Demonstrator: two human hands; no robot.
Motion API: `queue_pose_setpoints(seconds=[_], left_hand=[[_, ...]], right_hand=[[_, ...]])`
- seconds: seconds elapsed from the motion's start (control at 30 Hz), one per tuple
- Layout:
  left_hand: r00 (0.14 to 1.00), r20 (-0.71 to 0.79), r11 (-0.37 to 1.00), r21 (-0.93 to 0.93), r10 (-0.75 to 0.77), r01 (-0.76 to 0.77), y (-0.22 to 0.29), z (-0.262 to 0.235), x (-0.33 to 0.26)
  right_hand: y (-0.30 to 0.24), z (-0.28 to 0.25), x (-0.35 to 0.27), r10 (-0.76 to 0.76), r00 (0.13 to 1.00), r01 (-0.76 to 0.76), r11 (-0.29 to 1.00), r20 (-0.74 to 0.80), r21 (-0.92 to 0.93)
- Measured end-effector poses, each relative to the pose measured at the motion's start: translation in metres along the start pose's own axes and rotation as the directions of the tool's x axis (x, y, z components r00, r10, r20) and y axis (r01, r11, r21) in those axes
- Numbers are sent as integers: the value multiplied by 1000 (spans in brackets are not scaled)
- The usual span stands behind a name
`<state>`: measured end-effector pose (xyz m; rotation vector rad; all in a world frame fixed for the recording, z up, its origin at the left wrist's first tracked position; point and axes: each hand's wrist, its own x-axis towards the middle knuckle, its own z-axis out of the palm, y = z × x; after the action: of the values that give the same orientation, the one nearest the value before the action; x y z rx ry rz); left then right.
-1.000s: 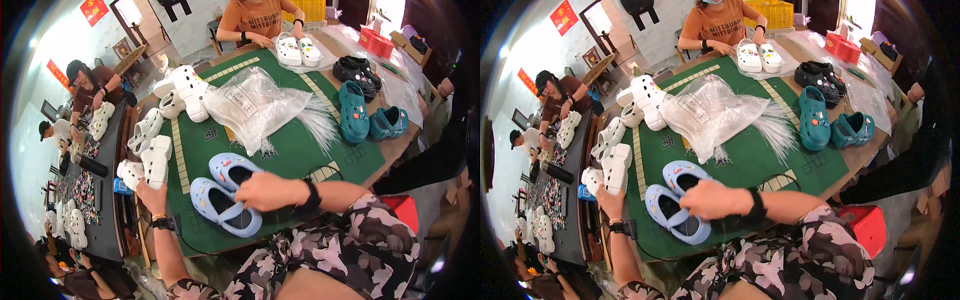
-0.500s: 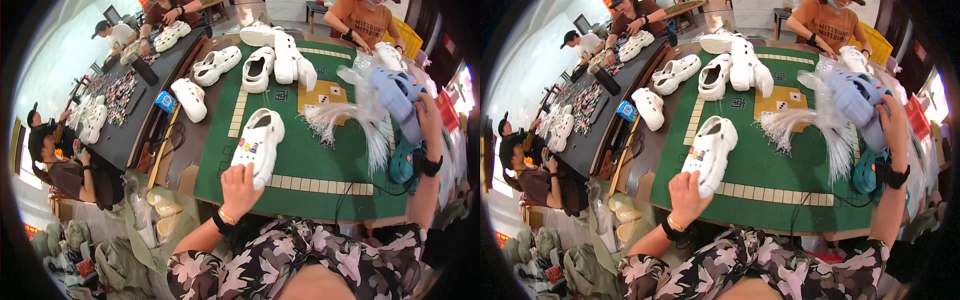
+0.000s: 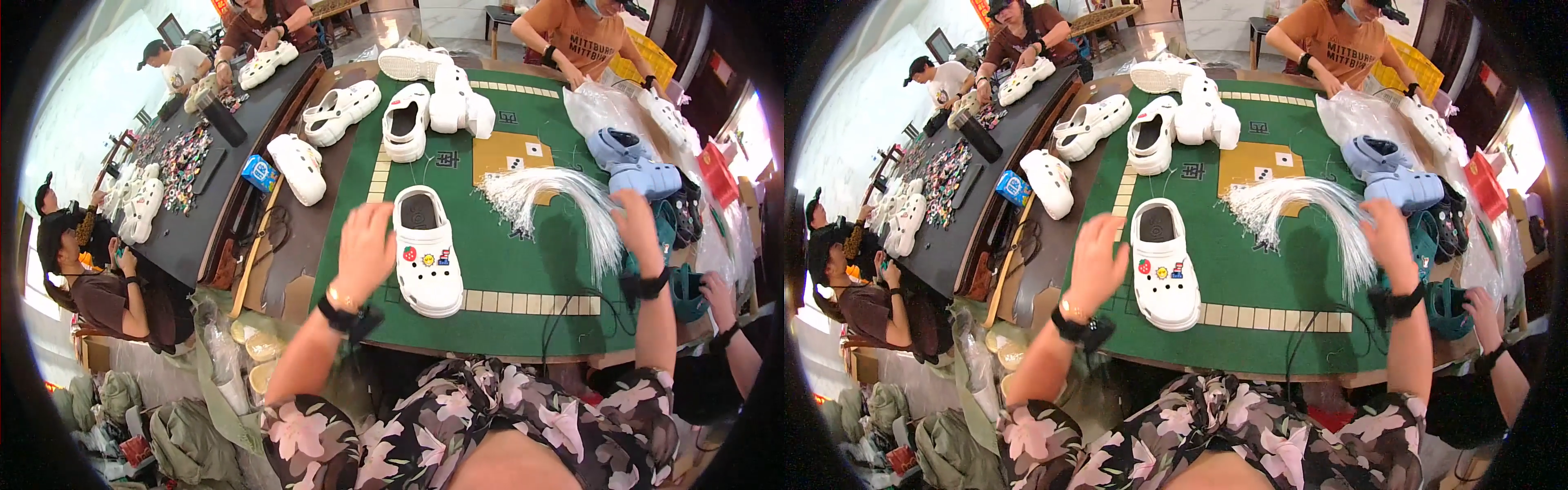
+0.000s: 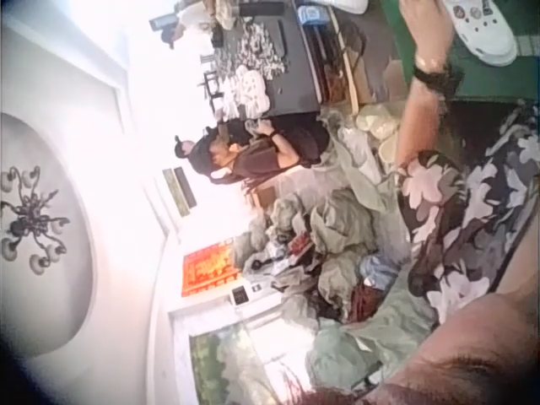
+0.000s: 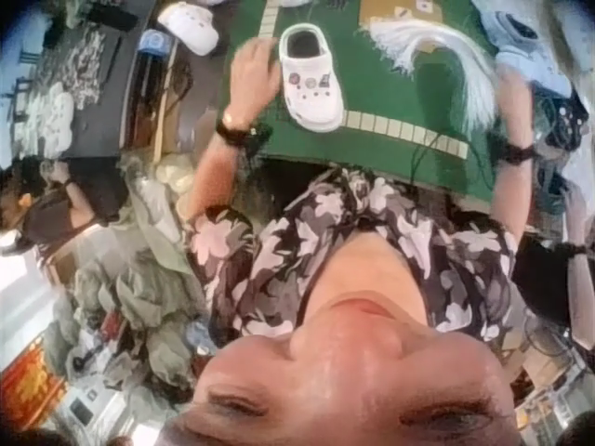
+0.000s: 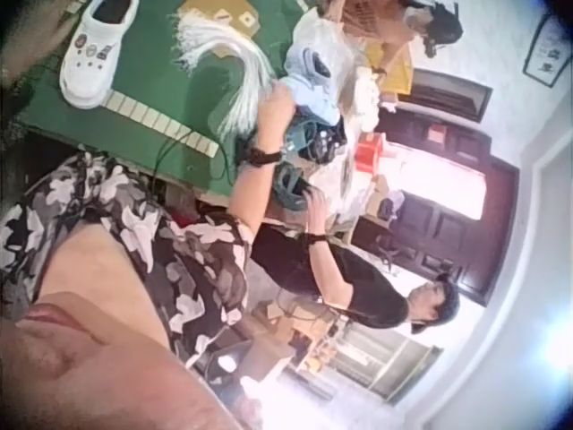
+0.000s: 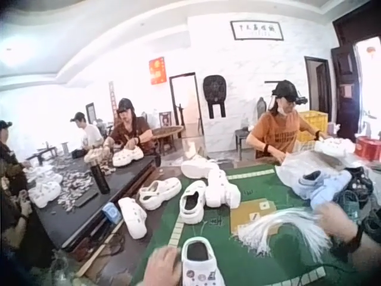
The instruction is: Attach decorative charms and straps to rubber clogs and package them.
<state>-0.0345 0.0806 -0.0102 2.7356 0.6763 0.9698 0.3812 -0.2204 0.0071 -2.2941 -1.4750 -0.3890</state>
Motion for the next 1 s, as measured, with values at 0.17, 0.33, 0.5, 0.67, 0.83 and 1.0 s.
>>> queue_pose_setpoints(seconds=[0.17, 0.33, 0.5, 0.67, 0.83, 1.0], left_hand=[[998, 3, 992, 110, 60, -60, -58, 32, 85], [950, 302, 968, 250, -84, 6, -95, 79, 131], [860, 505, 970, 236, -71, -58, -106, 94, 146], [877, 479, 930, 343, -48, -136, -105, 90, 132], [962, 270, 959, 264, 30, -104, -102, 92, 141], [846, 524, 984, 179, -102, 8, -113, 107, 141]], right_hand=[[-108, 20, -73, -88, 925, -101, 882, 371, 460], [-149, 50, -127, -83, 852, -159, 899, 516, 407], [-149, 58, -128, 8, 875, -243, 873, 484, 424], [-163, 57, -108, -12, 883, -217, 877, 469, 430], [-230, 38, -64, -136, 941, -95, 772, 310, 628], [-290, 54, -12, -259, 935, 9, 699, 241, 715]])
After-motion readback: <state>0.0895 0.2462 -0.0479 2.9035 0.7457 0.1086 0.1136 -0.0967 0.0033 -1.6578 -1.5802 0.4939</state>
